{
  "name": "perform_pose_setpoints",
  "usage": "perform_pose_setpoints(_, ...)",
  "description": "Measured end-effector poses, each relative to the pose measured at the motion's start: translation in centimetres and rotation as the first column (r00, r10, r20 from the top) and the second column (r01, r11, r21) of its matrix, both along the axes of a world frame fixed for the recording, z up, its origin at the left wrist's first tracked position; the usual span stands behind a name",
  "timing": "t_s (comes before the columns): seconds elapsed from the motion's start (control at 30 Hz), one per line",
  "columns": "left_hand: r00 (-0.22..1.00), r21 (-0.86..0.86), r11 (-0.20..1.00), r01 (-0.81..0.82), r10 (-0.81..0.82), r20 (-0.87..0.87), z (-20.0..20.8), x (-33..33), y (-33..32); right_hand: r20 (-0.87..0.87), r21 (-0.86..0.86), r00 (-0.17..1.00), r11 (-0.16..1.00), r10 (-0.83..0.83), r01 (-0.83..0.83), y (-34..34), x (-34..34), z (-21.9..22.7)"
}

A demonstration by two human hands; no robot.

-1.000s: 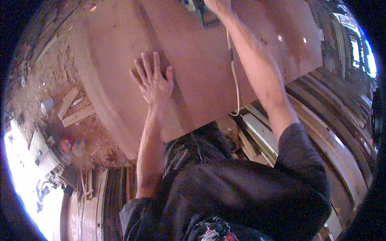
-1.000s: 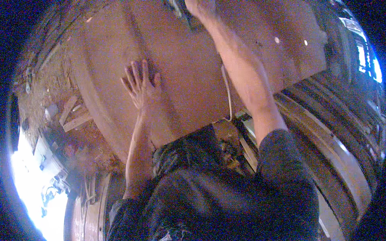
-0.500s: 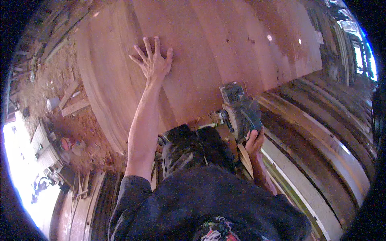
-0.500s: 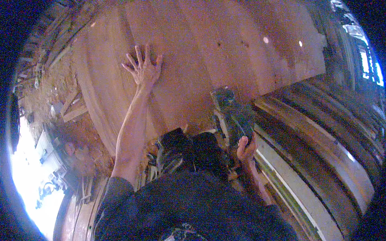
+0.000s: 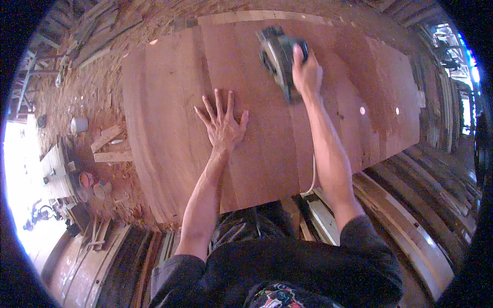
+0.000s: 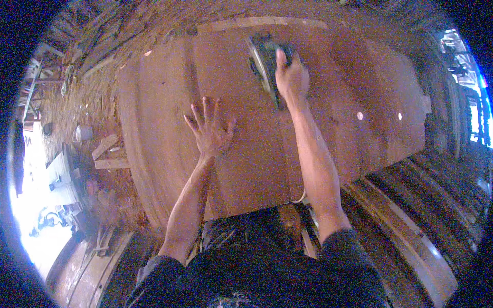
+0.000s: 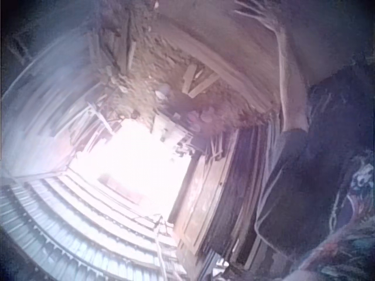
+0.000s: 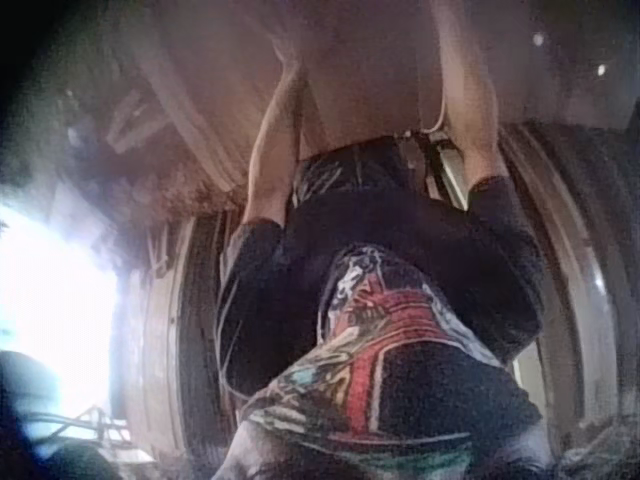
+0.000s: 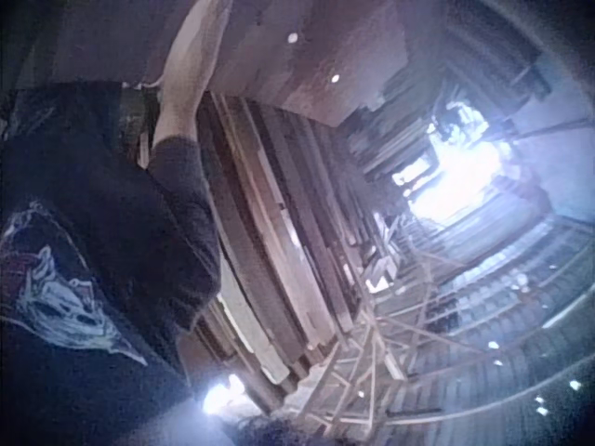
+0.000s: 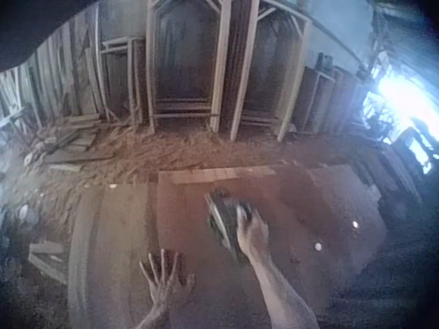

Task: The person uses a handheld electric sander to smooth the surface of a large wooden board resting on supports. The person moves the sander across the board in repeated passes, holding the board with the left hand while operating the tool with the right hand.

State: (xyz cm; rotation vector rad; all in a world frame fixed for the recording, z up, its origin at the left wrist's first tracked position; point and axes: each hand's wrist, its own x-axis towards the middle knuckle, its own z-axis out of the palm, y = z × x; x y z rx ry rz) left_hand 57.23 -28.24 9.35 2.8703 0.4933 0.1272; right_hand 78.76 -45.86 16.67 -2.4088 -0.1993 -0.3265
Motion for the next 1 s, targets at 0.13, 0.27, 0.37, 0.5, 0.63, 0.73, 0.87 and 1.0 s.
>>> perform_pose_setpoints(0.13, 1.0, -0.046, 0.999, 0.0, -0.001, -0.024, 0.3, 0.4, -0.4, -0.045, -0.02, 0.999, 1.0, 0.006, -0.007, 6.3, 14.2, -1.8)
perform_pose_setpoints(0.27, 0.995, -0.043, 0.998, 0.04, -0.036, 0.091, 0.1, 0.7, -1.2, 0.225, -0.017, 0.972, 0.998, 0.06, -0.058, 5.4, 18.5, -3.2)
perform_pose_setpoints(0.37, 0.998, 0.034, 0.999, 0.011, -0.013, 0.062, -0.9, 0.2, -1.0, -0.086, 0.027, 0.995, 0.999, 0.042, -0.04, 3.4, 10.9, -1.6)
perform_pose_setpoints(0.5, 0.996, 0.073, 0.997, 0.013, -0.02, 0.088, -2.2, 0.3, -0.1, -0.108, 0.085, 0.994, 0.996, 0.002, 0.007, -4.7, -5.7, -0.5)
perform_pose_setpoints(0.63, 0.997, 0.115, 0.993, 0.001, -0.011, 0.082, -2.6, 0.3, -0.2, -0.516, 0.274, 0.846, 0.909, -0.135, 0.313, -16.7, -29.9, 1.1)
perform_pose_setpoints(0.73, 0.992, 0.111, 0.994, 0.014, -0.027, 0.119, -3.4, 0.4, -0.5, -0.506, 0.276, 0.845, 0.896, -0.172, 0.348, -24.5, -47.4, 1.2)
perform_pose_setpoints(0.87, 0.994, 0.115, 0.993, 0.014, -0.026, 0.106, -3.9, 0.2, 0.0, -0.441, 0.259, 0.878, 0.91, -0.187, 0.324, -25.3, -51.4, 1.7)
perform_pose_setpoints(1.0, 0.998, 0.137, 0.99, 0.015, -0.022, 0.05, -3.3, 0.5, -0.4, -0.449, 0.212, 0.882, 0.942, -0.142, 0.259, -24.3, -46.7, 2.4)
